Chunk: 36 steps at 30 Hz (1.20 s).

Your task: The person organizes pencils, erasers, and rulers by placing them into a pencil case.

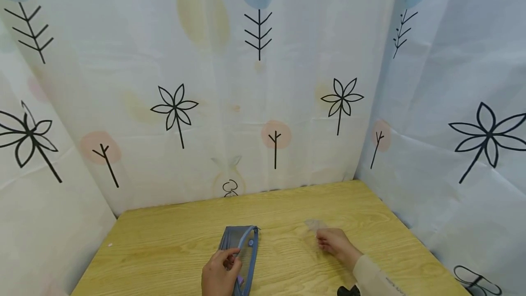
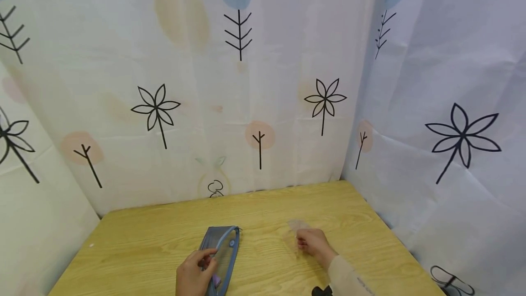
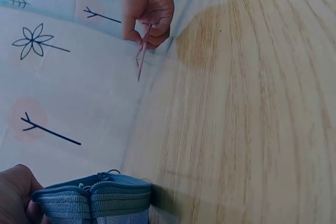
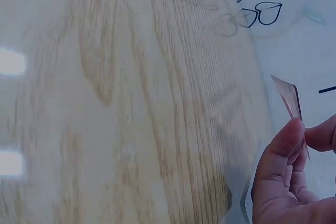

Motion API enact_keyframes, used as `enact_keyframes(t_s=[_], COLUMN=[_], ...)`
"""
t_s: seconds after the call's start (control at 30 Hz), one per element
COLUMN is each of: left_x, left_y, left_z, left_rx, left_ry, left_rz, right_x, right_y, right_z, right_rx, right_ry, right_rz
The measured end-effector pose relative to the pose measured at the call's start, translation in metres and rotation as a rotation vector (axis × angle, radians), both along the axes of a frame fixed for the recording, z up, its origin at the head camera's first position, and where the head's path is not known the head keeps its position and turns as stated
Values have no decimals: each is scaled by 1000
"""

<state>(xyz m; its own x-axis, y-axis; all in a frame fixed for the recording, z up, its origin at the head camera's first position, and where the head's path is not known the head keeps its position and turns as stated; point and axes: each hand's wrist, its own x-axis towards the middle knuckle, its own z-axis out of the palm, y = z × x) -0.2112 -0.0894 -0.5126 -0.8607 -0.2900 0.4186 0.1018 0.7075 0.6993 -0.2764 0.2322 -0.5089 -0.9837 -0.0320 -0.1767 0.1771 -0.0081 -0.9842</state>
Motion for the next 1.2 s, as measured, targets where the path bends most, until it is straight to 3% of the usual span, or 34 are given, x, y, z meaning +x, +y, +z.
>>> enact_keyframes(t_s=[0.4, 0.77, 1.2], left_x=[0, 0, 0], left_y=[1, 2, 2], left_z=[0, 0, 3], left_rx=[7, 5, 16], left_ry=[12, 15, 7], left_rz=[-5, -2, -11], right_x=[11, 22, 22], right_y=[-22, -44, -80], right_z=[2, 3, 10], right_rx=[-54, -129, -170], right_ry=[-28, -21, -20], right_rz=[151, 224, 297])
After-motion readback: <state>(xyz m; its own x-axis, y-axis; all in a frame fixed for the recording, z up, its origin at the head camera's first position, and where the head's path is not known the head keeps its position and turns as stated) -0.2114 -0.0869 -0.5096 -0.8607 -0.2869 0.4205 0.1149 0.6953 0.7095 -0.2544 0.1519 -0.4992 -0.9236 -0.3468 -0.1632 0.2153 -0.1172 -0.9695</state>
